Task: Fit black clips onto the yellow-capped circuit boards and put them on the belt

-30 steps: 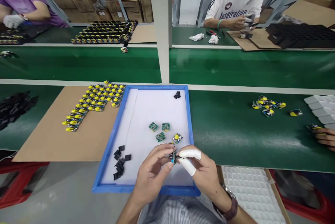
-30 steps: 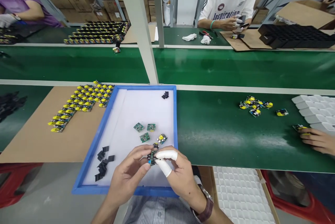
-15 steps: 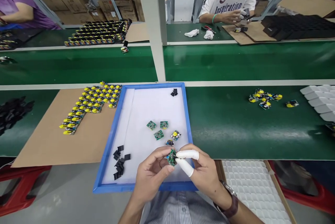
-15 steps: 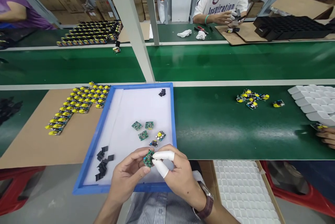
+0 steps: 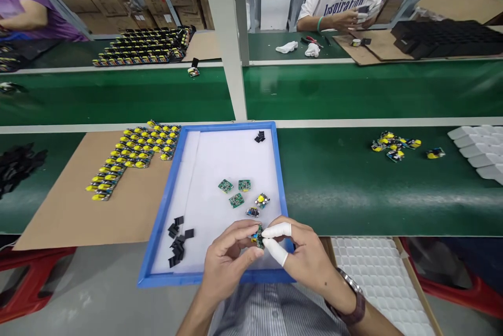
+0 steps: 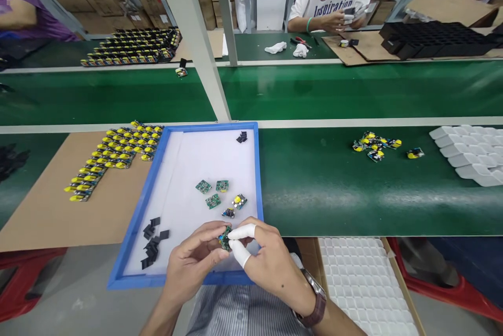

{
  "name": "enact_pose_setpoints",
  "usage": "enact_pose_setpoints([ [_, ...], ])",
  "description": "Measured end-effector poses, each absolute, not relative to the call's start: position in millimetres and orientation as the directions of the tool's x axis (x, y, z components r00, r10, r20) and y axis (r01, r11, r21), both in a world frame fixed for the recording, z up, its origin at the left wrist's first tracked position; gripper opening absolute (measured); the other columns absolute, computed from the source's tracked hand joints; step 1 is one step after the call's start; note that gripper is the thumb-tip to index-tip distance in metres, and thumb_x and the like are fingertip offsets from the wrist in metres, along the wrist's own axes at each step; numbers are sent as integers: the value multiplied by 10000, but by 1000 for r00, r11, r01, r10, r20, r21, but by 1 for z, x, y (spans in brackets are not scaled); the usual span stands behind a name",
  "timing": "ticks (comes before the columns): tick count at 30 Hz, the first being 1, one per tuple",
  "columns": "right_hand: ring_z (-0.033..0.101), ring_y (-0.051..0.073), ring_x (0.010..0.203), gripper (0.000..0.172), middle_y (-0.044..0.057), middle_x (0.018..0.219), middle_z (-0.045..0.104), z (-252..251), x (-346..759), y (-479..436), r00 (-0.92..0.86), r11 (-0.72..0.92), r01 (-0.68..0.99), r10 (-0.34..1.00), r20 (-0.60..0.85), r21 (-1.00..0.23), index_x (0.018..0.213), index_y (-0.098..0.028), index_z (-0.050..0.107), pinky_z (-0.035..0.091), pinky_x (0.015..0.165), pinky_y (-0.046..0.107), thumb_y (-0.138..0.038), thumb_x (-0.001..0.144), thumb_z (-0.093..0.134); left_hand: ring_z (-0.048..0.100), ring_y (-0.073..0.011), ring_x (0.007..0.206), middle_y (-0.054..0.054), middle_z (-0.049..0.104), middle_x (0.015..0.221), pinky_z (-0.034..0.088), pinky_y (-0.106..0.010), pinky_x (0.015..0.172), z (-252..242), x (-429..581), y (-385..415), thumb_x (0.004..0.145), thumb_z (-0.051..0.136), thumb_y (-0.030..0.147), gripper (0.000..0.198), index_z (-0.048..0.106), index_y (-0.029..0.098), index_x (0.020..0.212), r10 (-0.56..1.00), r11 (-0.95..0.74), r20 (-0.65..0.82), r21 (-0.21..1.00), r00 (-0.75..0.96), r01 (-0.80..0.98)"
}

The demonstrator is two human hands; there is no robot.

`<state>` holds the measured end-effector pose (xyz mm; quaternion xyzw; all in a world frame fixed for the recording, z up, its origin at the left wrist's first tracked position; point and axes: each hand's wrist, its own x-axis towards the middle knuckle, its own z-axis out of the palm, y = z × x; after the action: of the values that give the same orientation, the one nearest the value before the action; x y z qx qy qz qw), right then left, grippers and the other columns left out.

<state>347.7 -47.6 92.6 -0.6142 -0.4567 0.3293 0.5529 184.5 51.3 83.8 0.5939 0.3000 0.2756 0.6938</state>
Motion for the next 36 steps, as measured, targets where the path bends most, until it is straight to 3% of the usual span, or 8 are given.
enact_pose_setpoints([
  [5, 645, 165, 716, 203, 31, 847, 723, 90, 347, -47, 365, 34, 168, 926, 94, -985, 1011, -251, 791, 516, 640, 274, -151, 864, 692, 710, -190, 829, -106, 726, 1124, 631, -320, 724, 84, 185, 53, 765, 821, 159, 339, 796, 262, 1087, 728, 108, -80, 994, 681, 2],
  [10, 673, 169, 734, 155, 44, 901, 760, 83, 351, -45, 337, -30, 59, 941, -8, -998, 1009, -255, 813, 549, 662, 276, -239, 884, 722, 703, -201, 896, -92, 707, 1099, 628, -307, 733, 81, 190, 48, 808, 791, 181, 327, 783, 278, 1120, 743, -3, -17, 1000, 669, 28],
  [14, 715, 178, 723, 156, 33, 841, 775, 73, 352, -45, 425, -74, -212, 891, -160, -975, 988, -245, 814, 603, 702, 297, -320, 862, 761, 682, -243, 1038, -90, 656, 1235, 629, -352, 813, 82, 191, 43, 822, 776, 176, 422, 733, 316, 1218, 770, -250, 136, 963, 623, 97],
  [18, 737, 187, 833, 209, 45, 969, 771, 71, 354, -50, 299, -50, -364, 939, -167, -930, 1059, -247, 795, 616, 814, 332, -347, 879, 756, 681, -254, 1086, -75, 667, 1259, 593, -390, 940, 88, 187, 38, 818, 749, 78, 574, 662, 337, 1323, 692, -511, 311, 849, 651, 138],
  [22, 687, 208, 1018, 338, 73, 1166, 696, 75, 353, -55, 237, -6, -290, 969, -77, -957, 1217, -273, 732, 571, 937, 361, -306, 882, 763, 689, -242, 1063, -75, 677, 1190, 600, -358, 900, 91, 185, 35, 857, 661, 17, 632, 585, 323, 1405, 660, -588, 356, 793, 661, 160],
  [27, 664, 207, 969, 229, 80, 1089, 698, 75, 347, -53, 236, -9, -89, 971, -30, -996, 1147, -257, 767, 554, 886, 342, -268, 924, 717, 671, -251, 1095, -100, 659, 1196, 605, -383, 902, 87, 181, 34, 882, 622, 2, 658, 510, 291, 1463, 605, -664, 391, 728, 693, 169],
  [32, 672, 220, 1024, 239, 67, 1099, 703, 72, 345, -47, 233, 12, -76, 972, -6, -997, 1170, -270, 749, 541, 910, 347, -259, 937, 698, 654, -243, 1119, -136, 637, 1205, 612, -385, 919, 80, 175, 36, 895, 621, -4, 678, 432, 198, 1514, 524, -782, 440, 587, 729, 208],
  [36, 667, 217, 1049, 214, 61, 1109, 701, 70, 344, -44, 257, 16, -99, 966, -10, -995, 1159, -269, 739, 528, 955, 362, -263, 957, 670, 667, -221, 1056, -131, 635, 1157, 620, -342, 866, 74, 176, 33, 884, 609, -31, 677, 443, 180, 1506, 553, -800, 495, 541, 670, 260],
])
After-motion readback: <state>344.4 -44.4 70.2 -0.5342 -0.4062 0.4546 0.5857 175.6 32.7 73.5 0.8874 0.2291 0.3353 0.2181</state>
